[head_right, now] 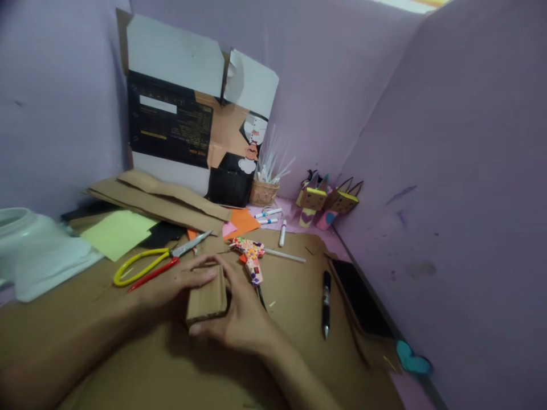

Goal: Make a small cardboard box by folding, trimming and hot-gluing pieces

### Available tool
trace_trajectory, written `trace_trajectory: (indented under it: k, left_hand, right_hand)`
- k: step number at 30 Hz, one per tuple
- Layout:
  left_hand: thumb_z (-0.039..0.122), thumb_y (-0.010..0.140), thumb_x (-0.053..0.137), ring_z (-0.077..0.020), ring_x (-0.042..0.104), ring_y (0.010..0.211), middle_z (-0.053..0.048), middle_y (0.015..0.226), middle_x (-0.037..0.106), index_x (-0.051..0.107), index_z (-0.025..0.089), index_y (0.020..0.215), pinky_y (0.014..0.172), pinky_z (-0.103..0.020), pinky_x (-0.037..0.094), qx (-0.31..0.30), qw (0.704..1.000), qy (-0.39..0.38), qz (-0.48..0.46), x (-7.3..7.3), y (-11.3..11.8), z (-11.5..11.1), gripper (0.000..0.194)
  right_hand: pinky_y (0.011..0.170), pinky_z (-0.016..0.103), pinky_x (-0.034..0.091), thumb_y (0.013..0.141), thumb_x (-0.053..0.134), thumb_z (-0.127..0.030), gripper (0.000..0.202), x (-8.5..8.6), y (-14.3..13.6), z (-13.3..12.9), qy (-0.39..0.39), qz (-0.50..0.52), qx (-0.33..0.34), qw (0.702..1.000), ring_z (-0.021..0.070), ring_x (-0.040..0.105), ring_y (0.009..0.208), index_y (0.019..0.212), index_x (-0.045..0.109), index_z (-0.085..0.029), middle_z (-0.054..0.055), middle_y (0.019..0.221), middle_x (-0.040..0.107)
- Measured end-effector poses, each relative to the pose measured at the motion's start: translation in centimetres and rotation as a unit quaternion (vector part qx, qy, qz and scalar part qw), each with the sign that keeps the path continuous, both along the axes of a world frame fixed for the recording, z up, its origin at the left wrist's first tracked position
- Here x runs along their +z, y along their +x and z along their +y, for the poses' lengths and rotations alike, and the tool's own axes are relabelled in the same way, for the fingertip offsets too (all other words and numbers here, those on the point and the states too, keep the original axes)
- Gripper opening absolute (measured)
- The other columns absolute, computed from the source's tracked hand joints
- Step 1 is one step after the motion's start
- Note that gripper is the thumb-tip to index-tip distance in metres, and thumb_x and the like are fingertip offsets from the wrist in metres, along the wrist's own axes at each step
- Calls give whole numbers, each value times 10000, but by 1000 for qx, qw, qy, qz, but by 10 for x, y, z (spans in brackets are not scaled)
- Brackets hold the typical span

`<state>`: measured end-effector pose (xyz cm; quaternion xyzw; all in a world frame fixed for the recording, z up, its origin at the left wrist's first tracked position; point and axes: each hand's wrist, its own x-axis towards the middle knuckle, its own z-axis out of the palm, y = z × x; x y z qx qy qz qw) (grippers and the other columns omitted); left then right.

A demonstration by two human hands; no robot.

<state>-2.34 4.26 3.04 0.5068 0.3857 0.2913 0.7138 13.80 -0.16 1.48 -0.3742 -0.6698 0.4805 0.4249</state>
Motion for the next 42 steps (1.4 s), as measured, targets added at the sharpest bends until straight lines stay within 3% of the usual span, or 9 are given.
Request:
trace_trajectory:
  k: [3, 6, 9, 15, 19, 23, 36, 42]
  left_hand:
    - [487, 760, 635, -287, 529, 1191, -127, 1306, 553, 333, 212, 1364, 967, -404, 434, -35, 999, 39, 8, -4, -7, -1, 729]
    - [404, 662, 754, -289, 434, 1281, -114, 1410, 450, 257, 237, 1403, 1034, -411, 382, -105, 985, 139, 15, -5, -15, -5, 908]
    - [294, 660, 759, -282, 475, 1242, -84, 1368, 493, 331, 260, 1361, 1029, -418, 387, -74, 969, 218, 89, -7, -14, -12, 822]
    - [317, 698, 717, -292, 502, 1205, -93, 1323, 533, 365, 253, 1317, 1014, -453, 398, -25, 940, 300, 159, -14, -5, -19, 714]
    - [339, 710, 688, -303, 459, 1245, -113, 1353, 507, 353, 222, 1331, 1042, -468, 363, -7, 932, 317, 174, -18, -4, -19, 716]
    - [313, 696, 688, -289, 504, 1198, -99, 1284, 564, 386, 219, 1311, 1012, -436, 401, 8, 935, 318, 157, -23, -3, -19, 691]
    - [354, 652, 734, -293, 541, 1154, -123, 1254, 578, 425, 189, 1285, 971, -437, 443, 49, 936, 307, 164, -30, 1, -18, 723]
    - [389, 646, 743, -298, 544, 1154, -126, 1264, 573, 432, 194, 1282, 974, -447, 443, 52, 937, 311, 152, -31, 2, -18, 735]
  right_hand:
    - [997, 431, 417, 542, 852, -262, 790, -6, -2, 4, -4, 3, -32, 999, 269, 541, 1160, 1226, 459, -238, 81, 1252, 568]
    - [905, 387, 494, 573, 841, -244, 734, -9, 0, 6, -11, 44, -57, 997, 247, 609, 1053, 1207, 471, -266, 48, 1158, 623]
    - [923, 368, 490, 611, 825, -239, 695, -13, 4, 4, 5, 64, -35, 997, 246, 609, 1070, 1218, 488, -275, 44, 1176, 624]
    - [1023, 422, 418, 715, 745, -278, 691, -25, 17, 0, 10, 69, -27, 997, 280, 518, 1221, 1331, 434, -244, 93, 1357, 524]
    - [969, 411, 469, 722, 717, -219, 627, -28, 19, 1, 27, 55, -48, 997, 272, 575, 1152, 1300, 476, -242, 86, 1297, 577]
    - [960, 399, 480, 711, 711, -177, 622, -30, 18, 2, 45, 46, -60, 996, 262, 592, 1126, 1288, 490, -251, 71, 1260, 606]
    - [940, 410, 502, 699, 757, -356, 599, -30, 17, 1, 37, 74, -68, 994, 264, 615, 1100, 1233, 510, -246, 90, 1216, 630]
    - [969, 424, 475, 692, 765, -355, 612, -32, 16, 3, 46, 68, -84, 993, 273, 593, 1131, 1235, 506, -237, 104, 1244, 608]
